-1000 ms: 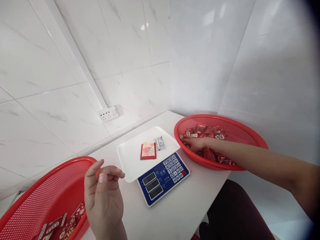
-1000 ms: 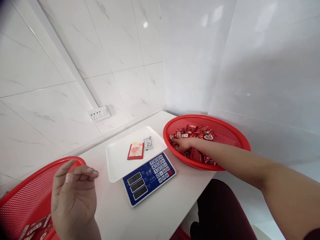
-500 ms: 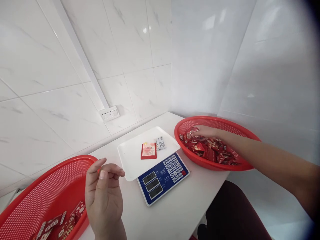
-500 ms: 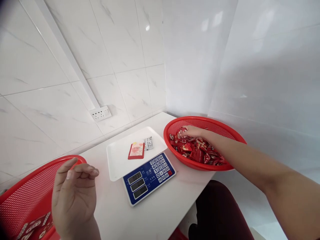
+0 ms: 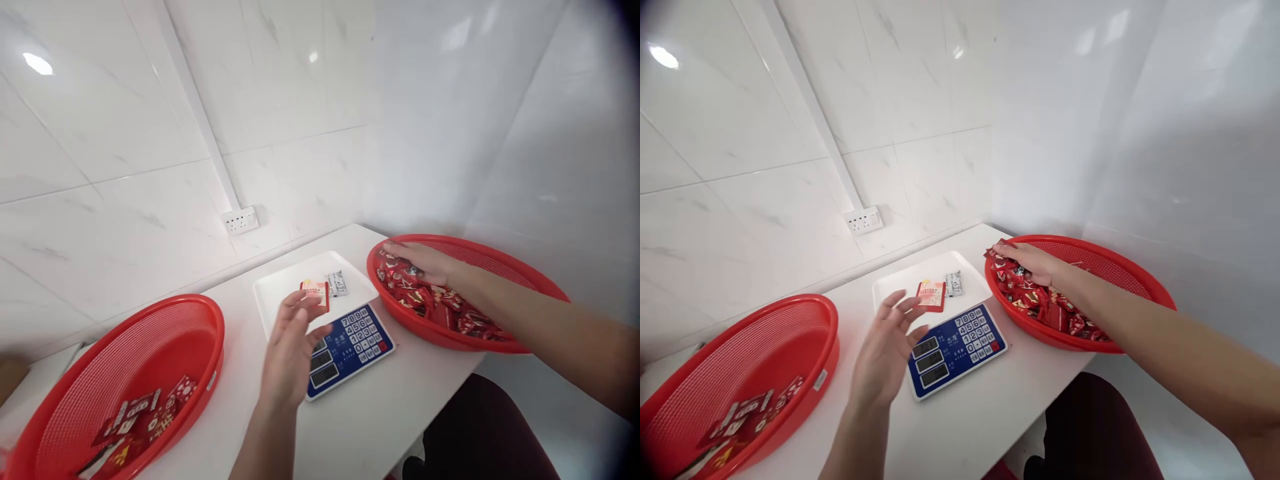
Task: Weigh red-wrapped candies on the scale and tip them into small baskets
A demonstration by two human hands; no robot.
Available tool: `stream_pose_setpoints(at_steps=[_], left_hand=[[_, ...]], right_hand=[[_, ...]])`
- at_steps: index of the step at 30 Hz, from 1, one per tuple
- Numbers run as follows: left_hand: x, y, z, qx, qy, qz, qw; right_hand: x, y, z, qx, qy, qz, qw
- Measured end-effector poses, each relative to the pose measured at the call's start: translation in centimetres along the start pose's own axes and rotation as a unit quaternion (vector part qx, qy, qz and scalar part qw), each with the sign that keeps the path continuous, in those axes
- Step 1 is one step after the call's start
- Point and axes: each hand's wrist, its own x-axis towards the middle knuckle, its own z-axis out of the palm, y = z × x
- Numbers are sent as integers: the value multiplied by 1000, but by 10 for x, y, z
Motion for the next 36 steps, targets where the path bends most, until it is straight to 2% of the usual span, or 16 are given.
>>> stream_pose_setpoints(at_steps=[4,7,9,11,12,14,17,23,27,32,36], left_hand=[[5,-19,8,-46,-11,-115,992],[8,-23,7,-80,-36,-138,987],[10,-23,5,-87,-50,-137,985],[13,-22,0,-79,-44,-123,988],[14,-22,-2,-74,-34,-110,991],[17,-21,-8,-73,-7,-85,994],[22,-20,-15,-95,30,-59,993],[30,-12,-26,-178,137,-32,974],[34,-10,-31,-191,173,-32,966],[37,-11,-35,-199,203,-12,959],[36,-7,-38,-202,229,15,952]], right_hand=[[-21,-18,56,-1,-135,-31,990],[-29,-26,92,-83,-274,-81,955],[-30,-27,111,-145,-310,-149,928],[-28,-28,127,-167,-282,-187,926],[-26,-28,134,-167,-258,-182,934],[-25,-31,145,-168,-218,-139,951],[-25,-38,153,-157,-204,-82,963],[-17,-41,150,25,-252,-44,966],[-14,-37,148,79,-269,-30,959],[-14,-36,149,98,-231,-47,967],[-9,-33,152,67,-153,-72,983]])
